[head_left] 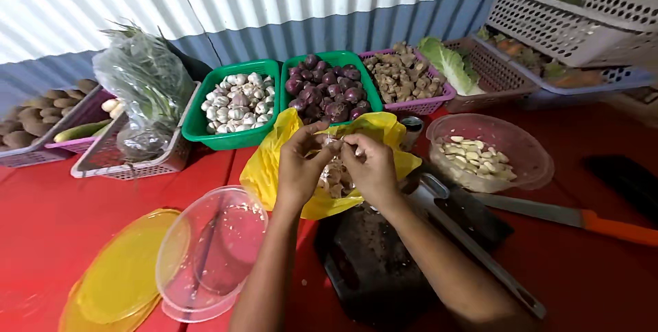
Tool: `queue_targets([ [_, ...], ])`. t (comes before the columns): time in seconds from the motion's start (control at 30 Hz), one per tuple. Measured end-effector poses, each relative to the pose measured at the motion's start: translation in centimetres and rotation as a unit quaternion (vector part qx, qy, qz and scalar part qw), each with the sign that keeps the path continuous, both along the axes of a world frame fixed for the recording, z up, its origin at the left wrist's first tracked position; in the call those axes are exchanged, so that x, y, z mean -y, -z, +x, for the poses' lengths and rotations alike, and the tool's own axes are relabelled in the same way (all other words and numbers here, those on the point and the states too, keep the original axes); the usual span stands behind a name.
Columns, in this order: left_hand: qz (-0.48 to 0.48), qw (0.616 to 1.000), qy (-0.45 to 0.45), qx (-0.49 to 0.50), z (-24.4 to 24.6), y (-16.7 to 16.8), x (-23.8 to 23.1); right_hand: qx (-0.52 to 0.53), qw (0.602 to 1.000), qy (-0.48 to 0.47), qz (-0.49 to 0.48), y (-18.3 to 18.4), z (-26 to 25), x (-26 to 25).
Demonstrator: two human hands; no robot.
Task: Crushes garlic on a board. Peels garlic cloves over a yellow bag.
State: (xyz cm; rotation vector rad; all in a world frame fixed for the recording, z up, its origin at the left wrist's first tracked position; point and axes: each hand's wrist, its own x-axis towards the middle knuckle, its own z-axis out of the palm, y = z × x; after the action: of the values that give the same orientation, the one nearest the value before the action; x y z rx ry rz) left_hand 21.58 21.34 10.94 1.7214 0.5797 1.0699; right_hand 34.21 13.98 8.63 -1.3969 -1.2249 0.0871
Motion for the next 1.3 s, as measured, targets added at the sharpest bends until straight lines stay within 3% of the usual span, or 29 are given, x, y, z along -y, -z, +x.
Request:
queue_targets([
  [0.07,-0.007,1.000,-0.002,0.015,0.1,0.1,0.0,-0.008,1.000,-0.001,0.011,0.1,-0.2,-0.1],
  [0.17,-0.040,0.999,0.024,0.025,-0.3,0.0,-0.2,-0.142,0.988,-0.052,-0.041,-0.5,0.1,0.1],
  [0.27,-0.120,0.989,0.071,0.051,-0.6,0.1,-0.7,-0.366,0.917,-0.138,-0.082,-1.6,0.7,0.2],
  [0.33,-0.154,0.982,0.081,0.073,-0.5,0.2,-1.0,-0.417,0.890,-0.159,-0.097,-2.0,1.0,0.2],
  [0.53,-0.068,0.997,0.025,0.034,0.1,0.2,-0.3,-0.200,0.969,-0.096,-0.109,-1.5,1.4,0.4],
  [0.63,-0.041,0.999,0.021,0.013,0.7,0.7,0.0,-0.208,0.973,-0.077,-0.061,-1.2,1.0,0.2],
  [0.73,0.002,0.999,0.036,-0.007,0.5,0.9,-0.3,-0.223,0.967,-0.099,-0.076,-1.6,1.6,0.4],
  [0.9,0.073,0.996,0.023,-0.039,0.2,0.9,0.0,-0.119,0.990,-0.056,-0.058,-1.3,1.9,0.6],
  [0.93,0.079,0.996,0.025,-0.036,0.2,1.0,0.0,-0.125,0.988,-0.059,-0.062,-1.4,1.8,0.6],
  [1.0,0.054,0.997,0.057,-0.011,0.1,0.9,-0.2,-0.237,0.962,-0.113,-0.080,-1.7,1.8,0.6],
  [1.07,-0.014,0.995,0.102,0.017,0.0,0.9,-0.5,-0.371,0.909,-0.167,-0.094,-2.4,2.0,0.8],
  [1.13,-0.093,0.985,0.136,0.043,0.1,1.1,-0.7,-0.421,0.883,-0.181,-0.102,-2.8,2.0,0.8],
  [1.2,-0.151,0.974,0.151,0.072,0.3,1.4,-0.8,-0.412,0.886,-0.185,-0.106,-2.6,1.9,0.8],
  [1.3,-0.109,0.987,0.114,0.037,0.3,1.2,-0.9,-0.329,0.925,-0.157,-0.103,-2.2,2.2,0.6],
])
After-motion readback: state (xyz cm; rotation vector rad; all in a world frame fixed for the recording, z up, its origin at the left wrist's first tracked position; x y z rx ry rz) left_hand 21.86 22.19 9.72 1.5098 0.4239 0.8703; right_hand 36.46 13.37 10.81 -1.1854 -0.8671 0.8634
